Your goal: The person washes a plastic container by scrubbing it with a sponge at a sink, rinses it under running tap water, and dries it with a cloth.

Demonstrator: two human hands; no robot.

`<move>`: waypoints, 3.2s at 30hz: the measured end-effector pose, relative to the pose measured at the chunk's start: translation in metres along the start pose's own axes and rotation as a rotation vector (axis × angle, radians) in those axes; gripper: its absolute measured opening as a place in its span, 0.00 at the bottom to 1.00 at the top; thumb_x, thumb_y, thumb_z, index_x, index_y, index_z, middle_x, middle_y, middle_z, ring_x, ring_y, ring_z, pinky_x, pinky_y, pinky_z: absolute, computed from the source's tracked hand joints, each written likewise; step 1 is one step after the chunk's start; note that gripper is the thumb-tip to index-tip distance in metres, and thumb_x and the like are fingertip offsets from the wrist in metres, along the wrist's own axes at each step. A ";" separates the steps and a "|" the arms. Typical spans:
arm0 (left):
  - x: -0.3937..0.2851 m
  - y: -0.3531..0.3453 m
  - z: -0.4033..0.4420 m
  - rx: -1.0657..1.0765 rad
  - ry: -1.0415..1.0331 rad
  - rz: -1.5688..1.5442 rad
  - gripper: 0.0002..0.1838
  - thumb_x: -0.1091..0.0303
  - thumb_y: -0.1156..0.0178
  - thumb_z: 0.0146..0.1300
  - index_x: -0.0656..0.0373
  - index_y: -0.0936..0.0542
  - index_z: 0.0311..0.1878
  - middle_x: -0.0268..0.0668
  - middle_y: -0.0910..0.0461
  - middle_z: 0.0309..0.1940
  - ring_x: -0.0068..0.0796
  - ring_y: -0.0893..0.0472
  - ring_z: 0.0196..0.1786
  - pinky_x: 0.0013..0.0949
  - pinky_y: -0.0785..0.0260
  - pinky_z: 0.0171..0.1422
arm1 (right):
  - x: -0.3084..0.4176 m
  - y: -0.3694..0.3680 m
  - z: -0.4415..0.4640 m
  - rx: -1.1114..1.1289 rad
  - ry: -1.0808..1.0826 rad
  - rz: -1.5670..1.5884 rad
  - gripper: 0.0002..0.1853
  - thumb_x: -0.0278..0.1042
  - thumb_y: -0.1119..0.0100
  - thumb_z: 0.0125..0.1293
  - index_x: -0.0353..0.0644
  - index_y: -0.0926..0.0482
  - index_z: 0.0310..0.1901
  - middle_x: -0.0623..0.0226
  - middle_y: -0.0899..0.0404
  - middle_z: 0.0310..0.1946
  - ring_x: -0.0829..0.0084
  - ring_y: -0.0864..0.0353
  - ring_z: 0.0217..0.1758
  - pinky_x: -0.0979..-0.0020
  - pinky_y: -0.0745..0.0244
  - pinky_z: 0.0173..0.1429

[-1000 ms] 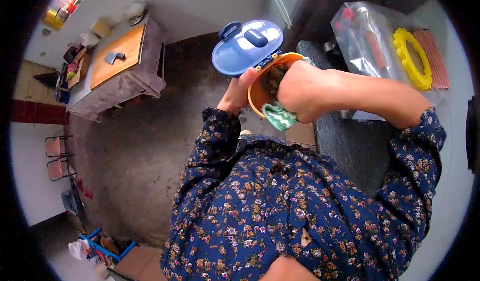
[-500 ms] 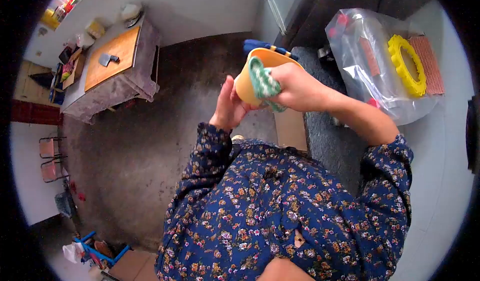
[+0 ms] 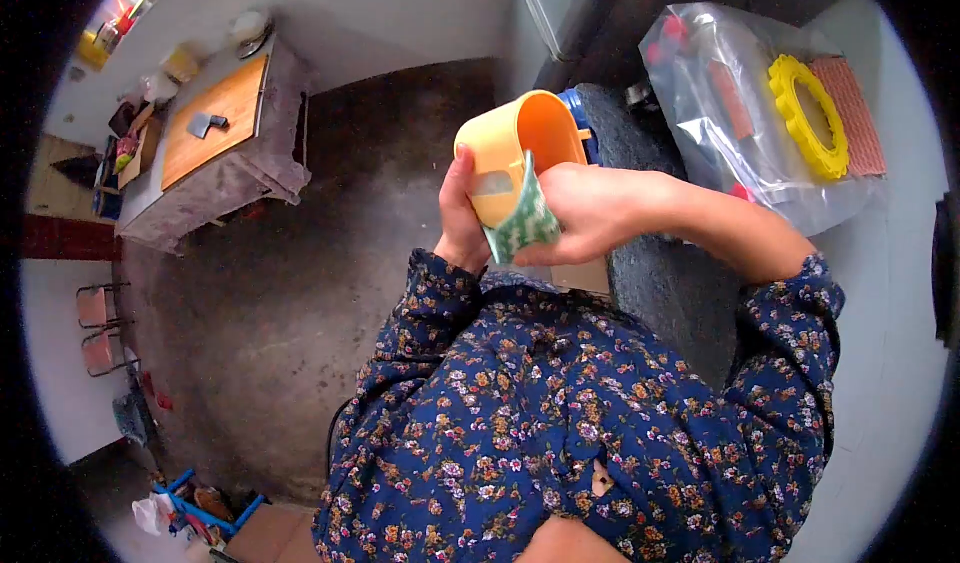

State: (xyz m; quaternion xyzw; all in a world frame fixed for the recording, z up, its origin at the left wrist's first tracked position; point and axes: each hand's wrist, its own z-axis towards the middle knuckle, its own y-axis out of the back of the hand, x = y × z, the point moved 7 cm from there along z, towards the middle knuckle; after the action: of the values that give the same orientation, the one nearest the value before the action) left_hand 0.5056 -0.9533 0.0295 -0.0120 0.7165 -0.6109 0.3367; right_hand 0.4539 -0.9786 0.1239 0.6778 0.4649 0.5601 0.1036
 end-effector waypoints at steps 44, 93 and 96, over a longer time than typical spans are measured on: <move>-0.022 -0.009 0.006 0.004 0.045 0.018 0.32 0.41 0.52 0.62 0.57 0.33 0.60 0.39 0.27 0.53 0.32 0.26 0.55 0.37 0.31 0.59 | 0.003 0.032 0.034 -0.172 0.070 -1.038 0.10 0.40 0.45 0.52 0.53 0.17 0.36 0.69 0.19 0.37 0.69 0.22 0.44 0.66 0.28 0.47; 0.000 0.012 -0.001 0.246 0.026 -0.275 0.42 0.33 0.58 0.60 0.59 0.39 0.65 0.46 0.34 0.61 0.42 0.31 0.61 0.45 0.36 0.64 | 0.026 0.025 0.004 -0.216 -0.311 0.996 0.34 0.66 0.64 0.67 0.41 0.31 0.56 0.66 0.23 0.47 0.75 0.22 0.46 0.72 0.26 0.51; -0.004 0.021 0.003 0.192 -0.057 -0.282 0.42 0.33 0.58 0.60 0.60 0.39 0.65 0.46 0.34 0.61 0.41 0.30 0.61 0.45 0.36 0.64 | 0.020 0.028 -0.001 -0.381 -0.188 0.976 0.25 0.51 0.53 0.68 0.37 0.30 0.56 0.62 0.24 0.48 0.73 0.22 0.48 0.71 0.25 0.52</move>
State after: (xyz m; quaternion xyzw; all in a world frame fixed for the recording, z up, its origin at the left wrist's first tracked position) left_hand 0.5181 -0.9485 0.0125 -0.0974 0.6362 -0.7172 0.2672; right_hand 0.4668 -0.9795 0.1563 0.8316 -0.0256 0.5547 -0.0065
